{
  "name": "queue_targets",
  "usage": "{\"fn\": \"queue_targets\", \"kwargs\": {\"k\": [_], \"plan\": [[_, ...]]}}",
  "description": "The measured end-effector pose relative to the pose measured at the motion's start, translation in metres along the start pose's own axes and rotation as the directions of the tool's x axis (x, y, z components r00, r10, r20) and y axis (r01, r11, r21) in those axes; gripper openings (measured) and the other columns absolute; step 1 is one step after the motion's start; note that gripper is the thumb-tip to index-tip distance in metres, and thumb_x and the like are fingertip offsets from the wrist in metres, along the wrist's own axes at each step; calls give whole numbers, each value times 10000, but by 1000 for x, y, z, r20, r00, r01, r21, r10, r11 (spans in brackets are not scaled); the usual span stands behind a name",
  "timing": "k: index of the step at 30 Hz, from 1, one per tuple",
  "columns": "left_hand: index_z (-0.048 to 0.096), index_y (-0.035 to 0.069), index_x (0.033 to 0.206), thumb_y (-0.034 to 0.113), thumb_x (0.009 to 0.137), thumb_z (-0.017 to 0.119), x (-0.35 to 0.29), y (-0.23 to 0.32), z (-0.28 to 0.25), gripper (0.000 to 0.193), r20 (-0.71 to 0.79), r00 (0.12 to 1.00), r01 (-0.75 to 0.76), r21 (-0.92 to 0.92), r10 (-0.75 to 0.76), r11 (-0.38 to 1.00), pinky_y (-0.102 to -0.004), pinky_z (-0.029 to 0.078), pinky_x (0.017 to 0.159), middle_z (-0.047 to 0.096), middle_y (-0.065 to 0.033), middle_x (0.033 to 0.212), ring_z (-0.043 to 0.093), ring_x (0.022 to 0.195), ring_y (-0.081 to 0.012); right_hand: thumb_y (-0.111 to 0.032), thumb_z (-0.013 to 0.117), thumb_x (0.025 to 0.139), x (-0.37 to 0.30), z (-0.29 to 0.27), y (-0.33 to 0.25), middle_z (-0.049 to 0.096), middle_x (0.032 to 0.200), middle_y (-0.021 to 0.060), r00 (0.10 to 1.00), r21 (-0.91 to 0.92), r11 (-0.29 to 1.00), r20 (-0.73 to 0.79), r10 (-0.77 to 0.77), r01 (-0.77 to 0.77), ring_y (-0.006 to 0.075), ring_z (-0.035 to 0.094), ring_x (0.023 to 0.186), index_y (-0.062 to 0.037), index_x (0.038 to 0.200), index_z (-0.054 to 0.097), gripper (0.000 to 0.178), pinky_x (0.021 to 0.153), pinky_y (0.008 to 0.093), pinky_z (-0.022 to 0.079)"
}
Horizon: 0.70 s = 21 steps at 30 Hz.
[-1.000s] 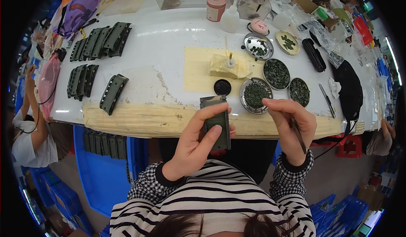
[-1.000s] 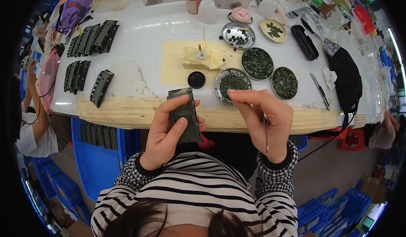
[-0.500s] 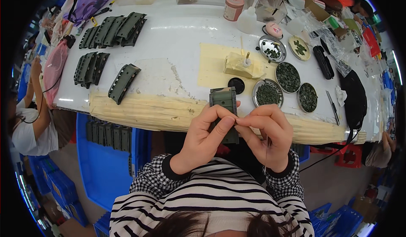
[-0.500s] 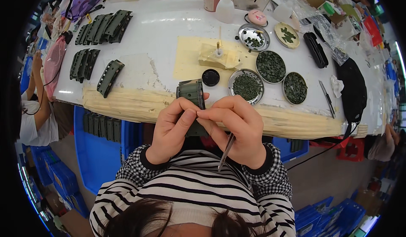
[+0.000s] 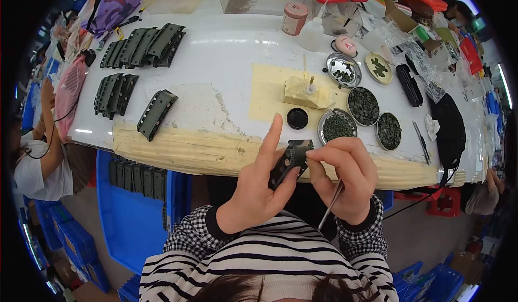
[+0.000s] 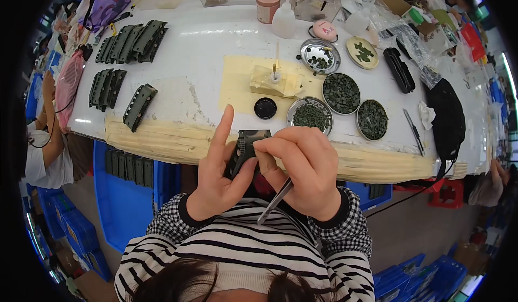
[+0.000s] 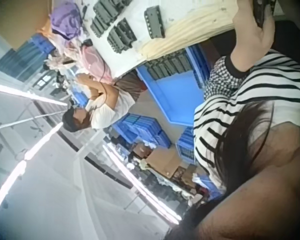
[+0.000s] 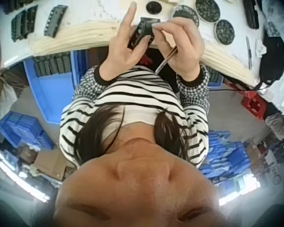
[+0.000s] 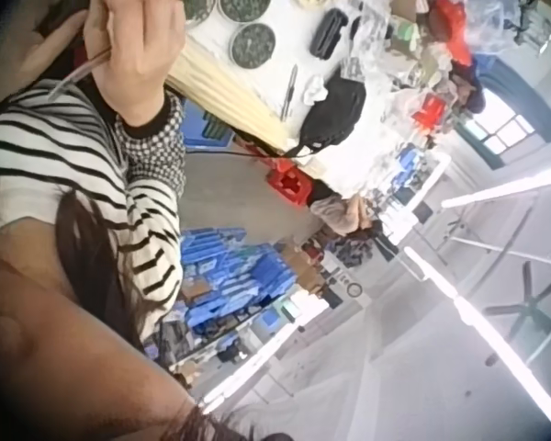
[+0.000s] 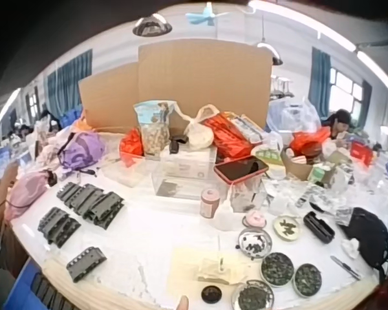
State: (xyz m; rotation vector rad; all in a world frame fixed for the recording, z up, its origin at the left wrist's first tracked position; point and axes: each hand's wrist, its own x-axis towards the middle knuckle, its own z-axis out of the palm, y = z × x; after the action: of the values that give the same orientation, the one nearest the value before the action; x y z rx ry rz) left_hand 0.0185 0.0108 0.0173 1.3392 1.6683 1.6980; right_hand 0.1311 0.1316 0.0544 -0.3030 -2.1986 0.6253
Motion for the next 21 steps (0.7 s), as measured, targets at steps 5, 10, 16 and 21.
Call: {"fn": "queue_targets", "kwargs": {"k": [5, 10, 16, 21], "plan": [[371, -48, 1432, -58, 800, 628, 0, 3, -4, 682, 53, 996, -77, 194, 68, 978, -296, 518, 664, 648, -185, 878, 647, 692, -269, 7, 764, 635, 5, 5, 4, 604, 798, 62, 994, -29, 994, 9, -107, 107, 220, 591, 676, -35, 898, 663, 286, 588, 307, 458], [376, -56, 1426, -66, 776, 637, 1, 1, -3, 701, 44, 991, -132, 231, 125, 964, -313, 514, 631, 638, -178, 834, 627, 660, -275, 14, 762, 638, 6, 3, 4, 603, 809, 64, 992, -66, 992, 64, -108, 112, 219, 590, 686, -33, 898, 668, 281, 594, 307, 457], [402, -91, 1395, -72, 773, 624, 1, 0, -3, 661, 55, 983, -183, 301, 175, 936, -286, 508, 626, 632, -166, 811, 644, 660, -244, -10, 748, 647, 6, 1, 2, 611, 823, 53, 985, -122, 980, 87, -147, 157, 195, 590, 680, -28, 917, 658, 285, 602, 289, 450], [374, -83, 1416, -75, 764, 634, 2, 2, -2, 702, 41, 984, -177, 295, 172, 939, -319, 506, 609, 621, -166, 785, 612, 630, -263, -12, 746, 654, 4, 1, 2, 618, 836, 55, 985, -126, 980, 103, -140, 152, 195, 594, 686, -22, 935, 662, 294, 608, 291, 455]]}}
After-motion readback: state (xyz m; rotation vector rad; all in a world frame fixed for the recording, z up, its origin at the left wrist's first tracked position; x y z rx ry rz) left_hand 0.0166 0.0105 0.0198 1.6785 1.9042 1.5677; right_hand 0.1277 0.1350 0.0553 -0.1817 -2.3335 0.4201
